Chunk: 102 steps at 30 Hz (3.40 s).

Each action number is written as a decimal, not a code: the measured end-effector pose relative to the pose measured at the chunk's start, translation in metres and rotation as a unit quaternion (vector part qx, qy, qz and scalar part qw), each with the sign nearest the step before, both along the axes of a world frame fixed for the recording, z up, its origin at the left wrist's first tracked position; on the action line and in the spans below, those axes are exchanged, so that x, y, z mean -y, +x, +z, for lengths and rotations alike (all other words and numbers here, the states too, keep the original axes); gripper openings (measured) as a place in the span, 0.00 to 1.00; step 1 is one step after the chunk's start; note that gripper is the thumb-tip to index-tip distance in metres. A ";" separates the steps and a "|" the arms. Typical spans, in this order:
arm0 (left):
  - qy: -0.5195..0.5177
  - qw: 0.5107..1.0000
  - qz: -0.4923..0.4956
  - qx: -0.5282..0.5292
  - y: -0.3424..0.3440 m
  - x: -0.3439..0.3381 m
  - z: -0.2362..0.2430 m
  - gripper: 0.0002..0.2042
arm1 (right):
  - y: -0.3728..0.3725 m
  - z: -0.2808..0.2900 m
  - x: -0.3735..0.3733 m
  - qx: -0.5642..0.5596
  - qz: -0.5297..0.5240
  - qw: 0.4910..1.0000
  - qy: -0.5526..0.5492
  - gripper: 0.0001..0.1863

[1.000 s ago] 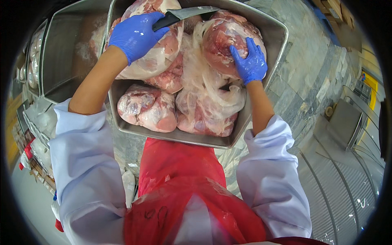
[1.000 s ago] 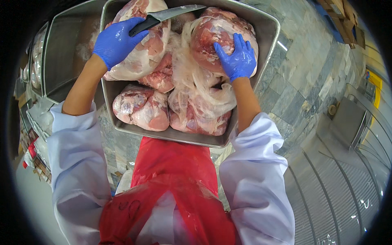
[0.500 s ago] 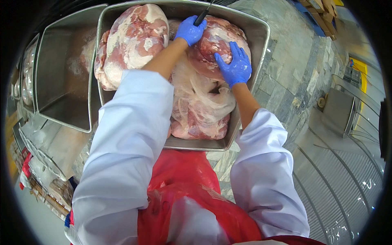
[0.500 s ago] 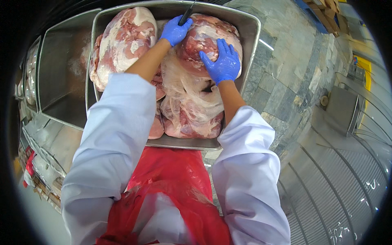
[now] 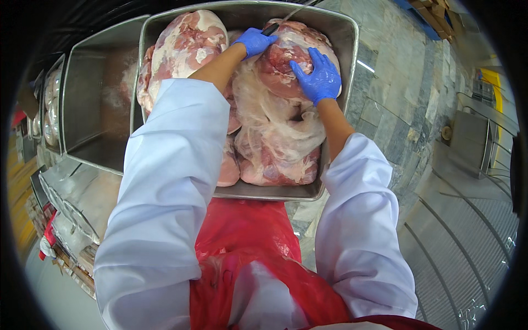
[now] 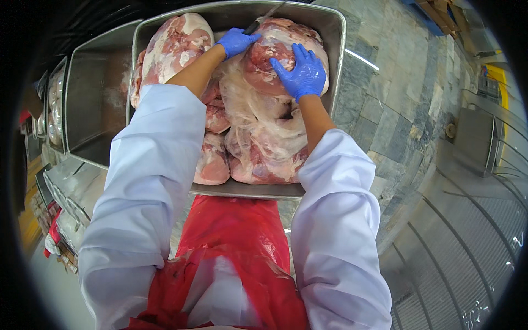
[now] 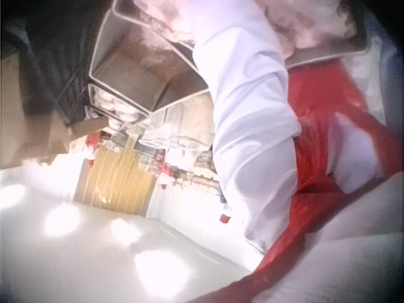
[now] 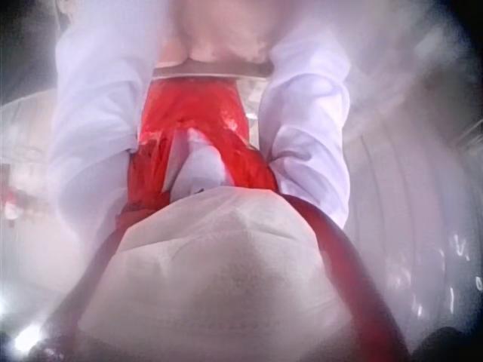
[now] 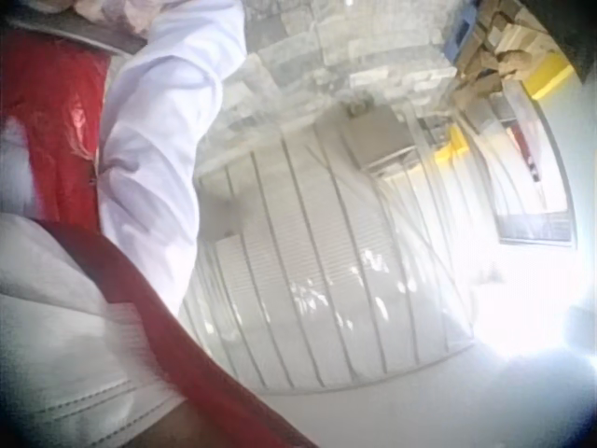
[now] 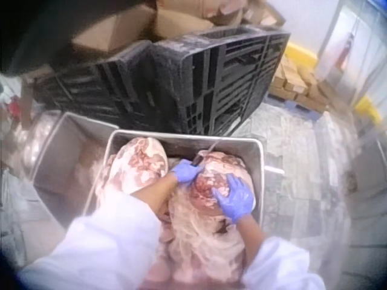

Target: The person uses a knife to trim fat and connective tissue from large pieces of raw meat in a metal tray. They handle the meat with gloved hands, repositioning the pieces to access different sides and removing excess material. The trimmed pieces are then placed into a separate tray.

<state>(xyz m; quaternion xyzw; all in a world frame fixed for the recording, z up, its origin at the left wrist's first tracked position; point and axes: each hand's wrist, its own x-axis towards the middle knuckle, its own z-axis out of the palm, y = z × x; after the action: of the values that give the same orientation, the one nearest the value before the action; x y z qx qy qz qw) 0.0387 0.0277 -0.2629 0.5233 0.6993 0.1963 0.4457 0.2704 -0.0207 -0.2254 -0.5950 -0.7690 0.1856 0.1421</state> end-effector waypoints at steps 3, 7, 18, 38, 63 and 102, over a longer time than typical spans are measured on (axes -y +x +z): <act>-0.032 0.993 -0.009 0.114 -0.004 0.021 0.022 0.19 | 0.004 -0.005 0.002 0.005 0.001 1.000 0.007 0.45; -0.051 0.965 0.084 0.244 -0.024 0.047 0.056 0.13 | 0.002 -0.005 -0.003 0.016 0.003 1.000 -0.006 0.45; -0.094 0.841 0.195 0.496 -0.070 0.169 0.139 0.09 | -0.095 0.010 -0.032 0.202 0.345 0.913 0.085 0.39; 0.075 0.753 0.452 0.472 -0.104 0.414 0.316 0.09 | -0.036 0.027 0.240 -0.128 0.365 0.899 -0.206 0.42; 0.224 0.674 0.681 0.178 -0.169 0.681 0.276 0.10 | -0.261 0.344 0.442 -0.452 0.431 0.736 -0.260 0.12; 0.330 0.491 0.766 0.250 -0.386 0.911 0.158 0.10 | -0.381 0.102 0.419 -0.049 0.501 0.833 -0.231 0.22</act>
<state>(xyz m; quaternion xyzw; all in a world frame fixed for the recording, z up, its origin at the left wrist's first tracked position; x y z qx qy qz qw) -0.3476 -0.8831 -0.1045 -0.1806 0.5683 0.7996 0.0708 -0.1102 -0.4402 -0.1232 -0.1343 -0.8884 0.4327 -0.0740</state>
